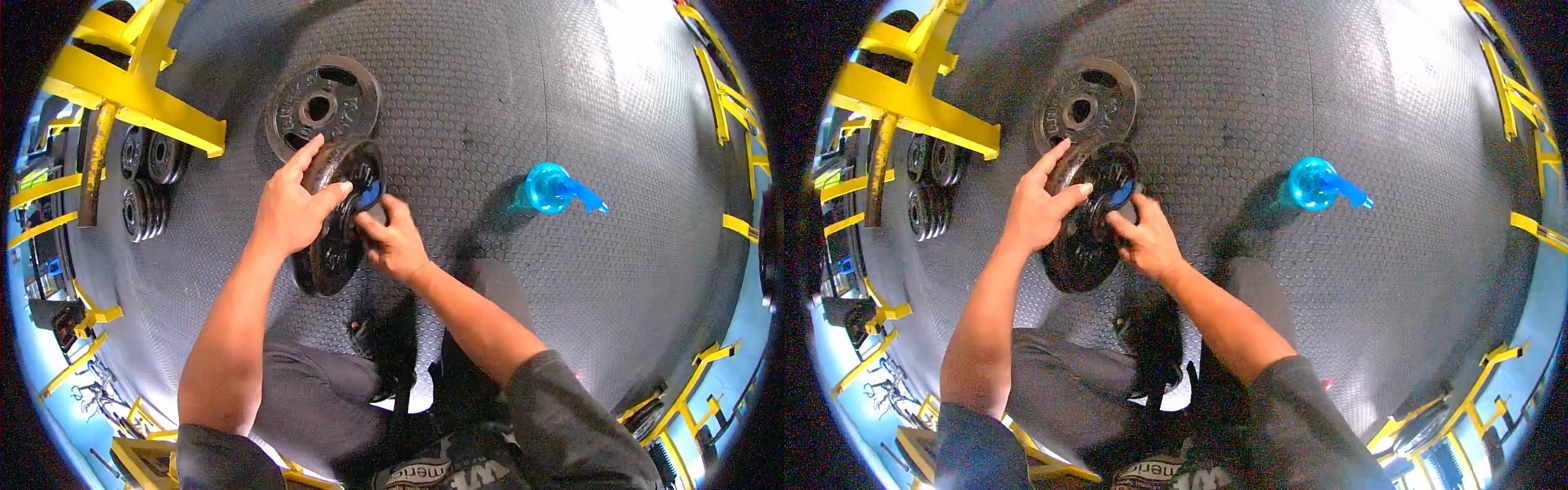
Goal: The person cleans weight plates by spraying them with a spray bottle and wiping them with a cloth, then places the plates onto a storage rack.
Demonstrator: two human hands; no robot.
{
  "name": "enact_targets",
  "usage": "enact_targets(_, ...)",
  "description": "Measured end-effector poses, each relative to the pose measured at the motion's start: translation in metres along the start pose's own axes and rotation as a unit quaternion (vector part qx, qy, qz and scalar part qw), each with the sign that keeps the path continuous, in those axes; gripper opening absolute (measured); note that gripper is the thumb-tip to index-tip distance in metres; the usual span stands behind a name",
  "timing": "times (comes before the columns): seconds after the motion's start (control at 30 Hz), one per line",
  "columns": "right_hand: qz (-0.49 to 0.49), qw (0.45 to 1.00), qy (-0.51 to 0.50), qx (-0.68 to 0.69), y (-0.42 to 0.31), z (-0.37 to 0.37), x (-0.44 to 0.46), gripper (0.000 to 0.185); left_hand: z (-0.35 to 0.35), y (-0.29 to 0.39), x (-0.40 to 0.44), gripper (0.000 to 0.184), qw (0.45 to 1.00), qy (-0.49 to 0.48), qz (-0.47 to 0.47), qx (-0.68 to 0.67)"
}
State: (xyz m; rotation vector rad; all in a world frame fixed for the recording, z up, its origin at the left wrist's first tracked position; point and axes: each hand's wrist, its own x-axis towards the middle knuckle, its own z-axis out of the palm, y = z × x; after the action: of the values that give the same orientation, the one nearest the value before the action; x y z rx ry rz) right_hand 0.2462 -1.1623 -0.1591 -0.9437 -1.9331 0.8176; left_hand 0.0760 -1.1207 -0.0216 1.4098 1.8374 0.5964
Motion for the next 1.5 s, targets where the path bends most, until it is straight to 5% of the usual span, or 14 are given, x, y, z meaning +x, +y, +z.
enact_targets(0.1, 0.173, 0.936, -0.290, -0.095, -0.023, -0.013, 0.016, 0.063, 0.000, 0.001, 0.002, 0.069, 1.000, 0.010, 0.013, 0.026)
enact_targets(0.27, 0.255, 0.904, -0.333, -0.087, -0.040, -0.013, 0.043, 0.043, -0.001, 0.010, -0.001, 0.072, 0.999, -0.007, 0.000, 0.051)
enact_targets(0.33, 0.300, 0.886, -0.340, 0.099, -0.017, 0.000, 0.041, 0.032, 0.002, 0.016, -0.004, 0.073, 0.998, -0.007, 0.016, 0.067)
enact_targets(0.37, 0.299, 0.828, -0.409, 0.238, -0.005, -0.013, 0.048, 0.027, 0.003, 0.019, -0.006, 0.073, 0.998, -0.007, 0.015, 0.063)
enact_targets(0.4, 0.510, 0.657, -0.330, 0.447, -0.003, -0.021, 0.046, 0.032, 0.004, 0.021, -0.008, 0.073, 0.998, -0.008, 0.014, 0.058)
enact_targets(0.53, 0.547, 0.330, -0.072, 0.766, 0.004, -0.015, 0.005, 0.045, 0.005, 0.015, -0.007, 0.076, 1.000, -0.009, 0.013, 0.015)
enact_targets(0.6, 0.519, 0.334, 0.022, 0.786, -0.012, -0.021, -0.004, 0.047, 0.004, 0.016, -0.010, 0.075, 0.995, 0.029, 0.003, 0.092)
enact_targets(0.67, 0.496, 0.436, 0.096, 0.745, -0.017, -0.045, 0.017, 0.053, 0.007, 0.014, -0.013, 0.068, 0.988, 0.063, -0.014, 0.137)
enact_targets(0.73, 0.519, 0.659, 0.122, 0.531, 0.015, -0.048, 0.027, 0.070, 0.003, 0.034, -0.014, 0.064, 0.960, 0.048, -0.170, 0.215)
enact_targets(0.8, 0.508, 0.851, -0.076, 0.108, 0.016, -0.068, 0.038, 0.074, -0.002, 0.044, -0.015, 0.061, 0.959, 0.045, -0.190, 0.203)
enact_targets(0.9, 0.400, 0.895, -0.172, -0.098, -0.008, -0.082, 0.042, 0.078, -0.004, 0.040, -0.016, 0.060, 0.960, 0.023, -0.220, 0.169)
enact_targets(1.1, 0.392, 0.901, -0.173, 0.073, -0.120, -0.100, 0.034, 0.062, 0.011, 0.034, -0.018, 0.062, 0.975, 0.018, -0.174, 0.138)
enact_targets(1.2, 0.389, 0.878, -0.278, 0.005, -0.179, -0.126, 0.057, 0.052, 0.009, 0.037, -0.020, 0.058, 0.973, 0.017, -0.196, 0.120)
enact_targets(1.5, 0.443, 0.848, -0.291, -0.021, -0.308, -0.176, 0.078, 0.045, 0.012, 0.032, -0.044, 0.049, 0.957, -0.019, -0.235, 0.169)
